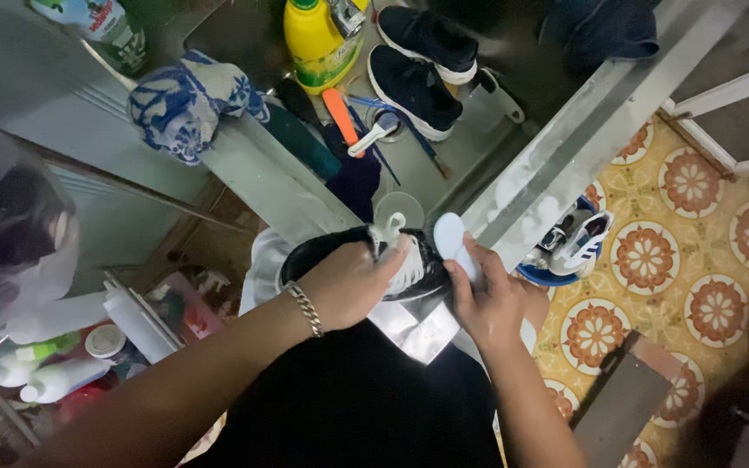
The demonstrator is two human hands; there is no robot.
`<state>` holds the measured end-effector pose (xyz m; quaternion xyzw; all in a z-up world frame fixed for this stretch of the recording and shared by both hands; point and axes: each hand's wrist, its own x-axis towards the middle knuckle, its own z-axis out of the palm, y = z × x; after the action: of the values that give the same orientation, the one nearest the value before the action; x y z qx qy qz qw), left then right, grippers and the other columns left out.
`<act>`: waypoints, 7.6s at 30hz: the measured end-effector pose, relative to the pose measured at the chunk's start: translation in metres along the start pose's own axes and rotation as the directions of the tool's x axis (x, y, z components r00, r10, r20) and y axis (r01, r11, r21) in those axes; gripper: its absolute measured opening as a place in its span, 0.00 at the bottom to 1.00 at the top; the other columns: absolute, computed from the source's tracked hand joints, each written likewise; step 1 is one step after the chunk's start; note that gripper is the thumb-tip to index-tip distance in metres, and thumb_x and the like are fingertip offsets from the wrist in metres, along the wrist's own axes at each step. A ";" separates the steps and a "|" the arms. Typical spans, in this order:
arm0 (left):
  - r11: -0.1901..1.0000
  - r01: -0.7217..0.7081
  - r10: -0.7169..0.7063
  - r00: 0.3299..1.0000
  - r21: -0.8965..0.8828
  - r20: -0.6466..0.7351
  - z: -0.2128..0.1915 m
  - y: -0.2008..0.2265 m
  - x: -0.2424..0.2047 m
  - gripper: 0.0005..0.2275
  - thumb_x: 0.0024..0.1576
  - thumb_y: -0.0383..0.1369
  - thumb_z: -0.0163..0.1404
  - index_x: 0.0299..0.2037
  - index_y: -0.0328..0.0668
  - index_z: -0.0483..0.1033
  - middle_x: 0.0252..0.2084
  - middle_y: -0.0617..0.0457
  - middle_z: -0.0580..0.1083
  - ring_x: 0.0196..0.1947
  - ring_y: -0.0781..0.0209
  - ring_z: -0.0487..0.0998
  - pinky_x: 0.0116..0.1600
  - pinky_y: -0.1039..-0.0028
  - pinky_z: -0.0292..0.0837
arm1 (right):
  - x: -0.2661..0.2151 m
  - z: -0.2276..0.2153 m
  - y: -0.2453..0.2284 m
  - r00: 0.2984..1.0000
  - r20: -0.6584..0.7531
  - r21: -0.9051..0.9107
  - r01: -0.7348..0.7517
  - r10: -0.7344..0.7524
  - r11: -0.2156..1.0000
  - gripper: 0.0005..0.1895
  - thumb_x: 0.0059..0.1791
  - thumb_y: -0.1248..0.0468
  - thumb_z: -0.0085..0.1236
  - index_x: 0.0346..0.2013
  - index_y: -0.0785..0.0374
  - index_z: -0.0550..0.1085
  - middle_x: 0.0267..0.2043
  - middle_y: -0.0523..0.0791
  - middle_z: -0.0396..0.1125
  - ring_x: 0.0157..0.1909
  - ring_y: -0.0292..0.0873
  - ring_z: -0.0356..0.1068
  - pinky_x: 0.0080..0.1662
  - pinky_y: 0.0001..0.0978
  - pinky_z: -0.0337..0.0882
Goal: The person cleans several shoes in a sink, using a brush and white cleaning foam, and rinsing them with water from a faucet.
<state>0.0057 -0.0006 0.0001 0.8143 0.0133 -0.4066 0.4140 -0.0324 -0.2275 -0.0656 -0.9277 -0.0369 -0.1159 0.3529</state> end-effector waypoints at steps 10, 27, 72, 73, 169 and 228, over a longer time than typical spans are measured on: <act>0.877 -0.075 0.096 0.995 -0.475 0.022 0.000 -0.018 0.010 0.29 0.62 0.54 0.37 0.50 0.34 0.78 0.42 0.50 0.80 0.42 0.62 0.78 0.50 0.72 0.72 | -0.004 0.011 0.017 1.000 0.004 0.294 -0.021 0.020 0.956 0.21 0.51 0.66 0.65 0.56 0.72 0.72 0.48 0.55 0.75 0.48 0.40 0.76 0.50 0.29 0.74; 0.265 -0.076 -0.083 0.991 -0.961 -0.101 0.043 -0.020 0.025 0.23 0.61 0.52 0.44 0.49 0.39 0.78 0.39 0.54 0.78 0.37 0.67 0.78 0.42 0.75 0.73 | 0.006 -0.038 -0.029 0.952 0.187 0.188 0.209 -0.244 0.960 0.21 0.40 0.61 0.75 0.45 0.63 0.81 0.29 0.49 0.77 0.23 0.39 0.75 0.26 0.28 0.71; -0.105 -0.059 0.228 0.970 -0.993 -0.082 0.037 -0.026 0.015 0.21 0.65 0.43 0.44 0.61 0.35 0.70 0.56 0.49 0.75 0.57 0.58 0.76 0.64 0.65 0.67 | 0.027 -0.040 -0.044 0.933 0.311 -0.026 -0.182 0.181 0.983 0.22 0.43 0.49 0.68 0.49 0.52 0.80 0.28 0.44 0.78 0.21 0.38 0.76 0.27 0.30 0.73; -0.105 -0.043 0.210 0.976 -0.994 -0.064 0.038 -0.025 0.017 0.21 0.65 0.43 0.43 0.61 0.35 0.70 0.57 0.50 0.75 0.57 0.58 0.76 0.64 0.65 0.67 | 0.040 -0.043 -0.039 0.922 0.289 -0.144 -0.223 0.256 0.964 0.24 0.42 0.48 0.68 0.49 0.51 0.80 0.24 0.44 0.77 0.22 0.38 0.77 0.27 0.31 0.74; -0.268 -0.091 0.169 0.976 -0.959 -0.139 0.035 -0.033 0.030 0.30 0.62 0.54 0.38 0.62 0.34 0.68 0.61 0.45 0.73 0.61 0.51 0.73 0.67 0.60 0.64 | 0.062 -0.039 -0.041 0.931 0.313 -0.171 -0.140 0.188 0.975 0.22 0.44 0.53 0.68 0.52 0.55 0.78 0.23 0.50 0.76 0.22 0.44 0.76 0.30 0.35 0.74; 0.826 -0.319 0.433 0.887 -0.465 0.161 0.072 -0.083 0.052 0.25 0.51 0.46 0.61 0.55 0.38 0.76 0.51 0.51 0.78 0.53 0.61 0.78 0.59 0.70 0.71 | 0.023 -0.033 -0.042 0.972 0.228 -0.022 -0.058 0.062 0.998 0.21 0.48 0.53 0.64 0.54 0.52 0.77 0.25 0.52 0.74 0.25 0.52 0.75 0.30 0.43 0.74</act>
<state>-0.0363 -0.0121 -0.1132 0.6298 -0.1148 -0.4062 0.6520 -0.0226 -0.2188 -0.0091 -0.9383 -0.0482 0.0019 0.3425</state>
